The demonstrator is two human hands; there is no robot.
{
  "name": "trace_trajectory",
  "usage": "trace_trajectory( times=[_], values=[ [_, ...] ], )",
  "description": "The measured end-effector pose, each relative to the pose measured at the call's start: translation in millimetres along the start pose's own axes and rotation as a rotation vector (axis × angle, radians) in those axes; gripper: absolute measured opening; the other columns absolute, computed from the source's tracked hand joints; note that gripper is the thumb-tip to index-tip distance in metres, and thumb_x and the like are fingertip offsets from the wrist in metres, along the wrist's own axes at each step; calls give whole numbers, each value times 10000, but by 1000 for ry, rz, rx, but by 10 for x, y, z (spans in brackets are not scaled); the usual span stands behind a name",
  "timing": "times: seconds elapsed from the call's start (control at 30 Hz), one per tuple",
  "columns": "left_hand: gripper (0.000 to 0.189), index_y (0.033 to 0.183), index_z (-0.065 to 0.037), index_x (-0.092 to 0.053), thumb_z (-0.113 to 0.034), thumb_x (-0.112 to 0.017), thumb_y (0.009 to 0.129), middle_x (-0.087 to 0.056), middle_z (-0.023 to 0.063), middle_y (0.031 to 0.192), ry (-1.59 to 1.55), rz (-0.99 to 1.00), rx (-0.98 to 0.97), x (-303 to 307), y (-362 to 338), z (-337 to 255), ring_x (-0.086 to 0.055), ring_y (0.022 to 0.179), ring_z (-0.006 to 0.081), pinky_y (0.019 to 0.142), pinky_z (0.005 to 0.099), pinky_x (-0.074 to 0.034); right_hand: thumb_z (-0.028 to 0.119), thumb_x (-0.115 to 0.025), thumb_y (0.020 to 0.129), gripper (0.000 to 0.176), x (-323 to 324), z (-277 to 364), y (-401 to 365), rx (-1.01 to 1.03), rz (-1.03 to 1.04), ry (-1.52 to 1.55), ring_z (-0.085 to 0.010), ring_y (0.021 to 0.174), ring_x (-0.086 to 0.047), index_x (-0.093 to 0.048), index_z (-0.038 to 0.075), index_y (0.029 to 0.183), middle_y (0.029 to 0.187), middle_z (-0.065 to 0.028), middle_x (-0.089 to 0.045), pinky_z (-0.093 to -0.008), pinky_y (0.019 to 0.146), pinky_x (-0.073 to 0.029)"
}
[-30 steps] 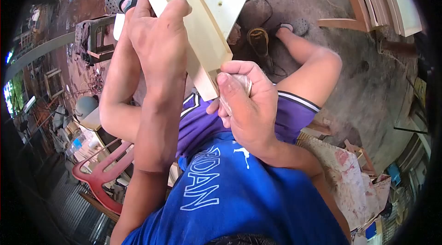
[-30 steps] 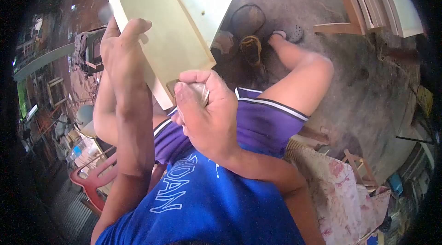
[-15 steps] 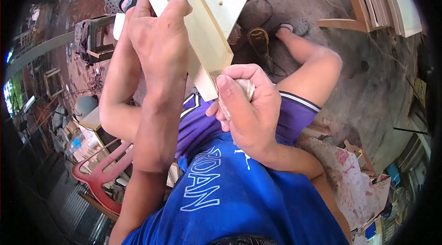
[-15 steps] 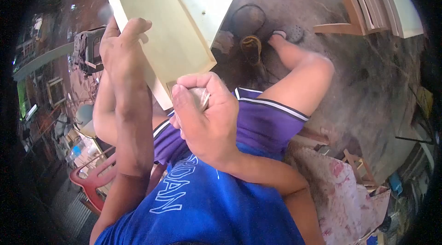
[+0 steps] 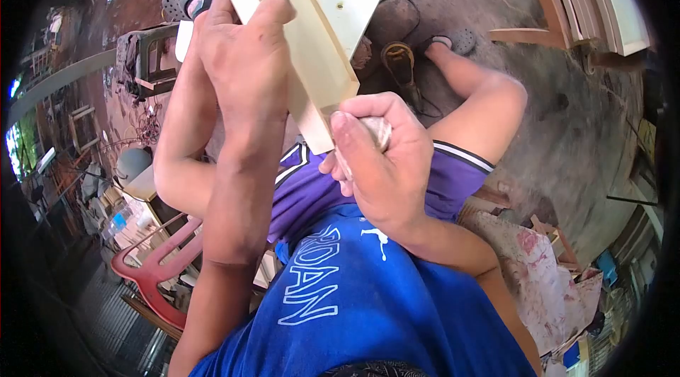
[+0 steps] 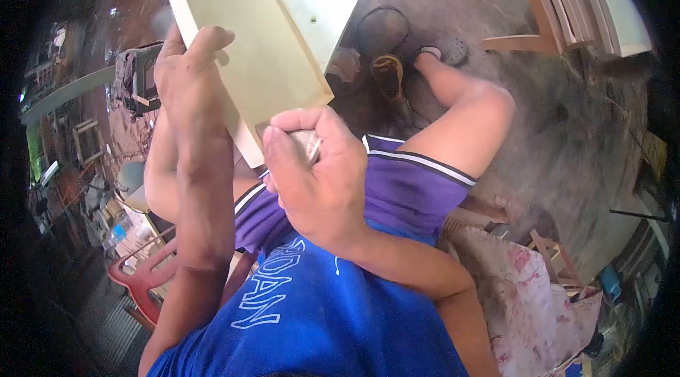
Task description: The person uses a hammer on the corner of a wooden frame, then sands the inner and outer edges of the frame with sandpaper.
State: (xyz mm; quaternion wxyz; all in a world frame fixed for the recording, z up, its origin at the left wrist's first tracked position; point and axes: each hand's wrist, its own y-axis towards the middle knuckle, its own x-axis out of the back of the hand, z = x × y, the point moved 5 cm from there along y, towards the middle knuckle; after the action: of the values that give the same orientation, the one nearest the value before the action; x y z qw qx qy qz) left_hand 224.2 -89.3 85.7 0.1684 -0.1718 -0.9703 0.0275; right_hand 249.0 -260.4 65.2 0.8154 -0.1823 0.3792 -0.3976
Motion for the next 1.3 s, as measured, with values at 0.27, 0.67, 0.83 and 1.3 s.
trace_trajectory(
  times=[0.27, 0.67, 0.83, 1.3],
  values=[
    [419, 1167, 19, -686, -164, -682, 790, -649, 75, 953, 39, -9, 78, 133, -6, 36, -567, 848, 171, 784, 301, -459, 82, -667, 1002, 193, 16, -104, 118, -1, 103, -198, -62, 547, -582, -563, -8, 1137, 764, -38, -640, -216, 472, -457],
    [403, 1126, 14, -696, -176, -697, 771, -630, 79, 954, 23, 29, 55, 117, -33, -5, -561, 869, 180, 788, 308, -450, 156, -677, 1023, 255, 73, -151, -47, 149, 133, 68, -52, 597, -579, -596, -30, 1176, 797, -42, -660, -217, 498, -458],
    [388, 1111, 22, -698, -172, -700, 775, -627, 77, 948, 145, 123, -16, 254, 92, 137, -557, 871, 175, 785, 302, -447, 178, -661, 1038, 219, 90, -158, 2, 37, 175, -49, -48, 567, -567, -651, -31, 1099, 724, -39, -649, -219, 485, -449],
    [386, 1142, 24, -684, -150, -680, 798, -640, 90, 941, 117, -30, 120, 166, 27, 71, -582, 850, 179, 776, 297, -453, 240, -645, 1053, 259, 125, -280, -14, -39, 134, -65, -54, 551, -561, -648, -19, 1074, 707, -33, -641, -229, 485, -442]
  ],
)
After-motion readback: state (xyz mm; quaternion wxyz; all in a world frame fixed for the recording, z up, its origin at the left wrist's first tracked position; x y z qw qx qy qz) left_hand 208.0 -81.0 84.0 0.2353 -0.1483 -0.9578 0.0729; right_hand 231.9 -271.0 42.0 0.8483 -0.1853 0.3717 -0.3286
